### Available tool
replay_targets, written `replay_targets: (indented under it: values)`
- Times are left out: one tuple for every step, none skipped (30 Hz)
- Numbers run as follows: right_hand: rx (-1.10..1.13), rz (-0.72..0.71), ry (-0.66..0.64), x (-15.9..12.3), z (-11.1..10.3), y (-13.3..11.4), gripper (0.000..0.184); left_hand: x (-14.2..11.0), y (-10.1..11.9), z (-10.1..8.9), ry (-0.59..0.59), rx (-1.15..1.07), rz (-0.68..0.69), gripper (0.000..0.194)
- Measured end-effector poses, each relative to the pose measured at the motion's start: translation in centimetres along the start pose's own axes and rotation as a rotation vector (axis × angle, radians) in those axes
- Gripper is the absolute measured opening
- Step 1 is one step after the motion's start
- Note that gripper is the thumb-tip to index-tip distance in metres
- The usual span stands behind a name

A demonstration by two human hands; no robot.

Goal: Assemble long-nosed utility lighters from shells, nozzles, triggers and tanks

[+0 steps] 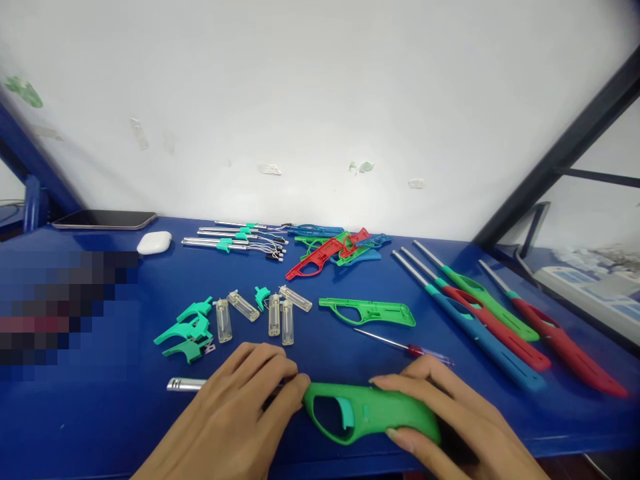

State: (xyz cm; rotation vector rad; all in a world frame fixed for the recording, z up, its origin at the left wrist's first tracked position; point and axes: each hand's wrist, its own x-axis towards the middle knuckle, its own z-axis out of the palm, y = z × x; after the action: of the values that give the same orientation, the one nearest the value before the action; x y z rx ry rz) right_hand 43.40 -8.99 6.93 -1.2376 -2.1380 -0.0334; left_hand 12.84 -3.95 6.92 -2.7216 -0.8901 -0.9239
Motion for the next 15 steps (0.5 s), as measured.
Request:
replay_targets:
  values:
    - [-0.020, -0.008, -0.002, 0.1, 0.0, -0.1, 0.030, 0.0, 0.1, 0.0, 0.009, -0.012, 0.017, 0.045]
    - [-0.035, -0.014, -0.010, 0.2, -0.1, -0.2, 0.033, -0.1, 0.2, 0.0, 0.032, -0.021, 0.028, 0.044]
    - [-0.043, -0.012, -0.027, 0.3, 0.0, -0.3, 0.033, -0.2, 0.4, 0.1, 0.067, -0.028, 0.042, 0.042]
    - [-0.042, -0.003, -0.044, 0.3, 0.0, -0.4, 0.030, -0.3, 0.5, 0.2, 0.087, -0.029, 0.040, 0.042]
    - [-0.036, 0.010, -0.056, 0.3, 0.1, -0.4, 0.028, -0.3, 0.6, 0.3, 0.142, -0.019, 0.022, 0.043]
    - [-0.031, 0.021, -0.055, 0.2, 0.3, -0.4, 0.027, -0.2, 0.6, 0.2, 0.136, -0.016, 0.033, 0.042]
    - [-0.032, 0.030, -0.039, 0.1, 0.4, -0.3, 0.029, -0.1, 0.6, 0.1, 0.130, -0.004, 0.028, 0.039]
    - [-0.039, 0.040, -0.014, 0.0, 0.5, -0.1, 0.033, 0.1, 0.4, -0.1, 0.127, 0.020, 0.029, 0.035]
    - [-0.050, 0.051, 0.017, -0.2, 0.7, 0.1, 0.036, 0.2, 0.2, -0.3, 0.107, 0.054, 0.031, 0.032]
    - [-0.060, 0.061, 0.045, -0.4, 0.8, 0.3, 0.039, 0.3, -0.1, -0.7, 0.104, 0.099, 0.022, 0.031]
    - [-0.070, 0.069, 0.069, -0.5, 0.8, 0.4, 0.040, 0.2, -0.4, -1.0, 0.100, 0.149, 0.006, 0.033]
    - [-0.078, 0.078, 0.086, -0.7, 0.8, 0.6, 0.040, 0.1, -0.8, -1.3, 0.089, 0.186, -0.017, 0.034]
    - [-0.084, 0.082, 0.101, -0.8, 0.8, 0.7, 0.040, 0.0, -1.1, -1.5, 0.081, 0.196, -0.038, 0.034]
    - [-0.085, 0.082, 0.109, -0.9, 0.8, 0.7, 0.040, -0.1, -1.4, -1.7, 0.074, 0.180, -0.056, 0.032]
    - [-0.084, 0.077, 0.115, -1.0, 0.8, 0.7, 0.040, -0.2, -1.7, -1.9, 0.076, 0.151, -0.067, 0.030]
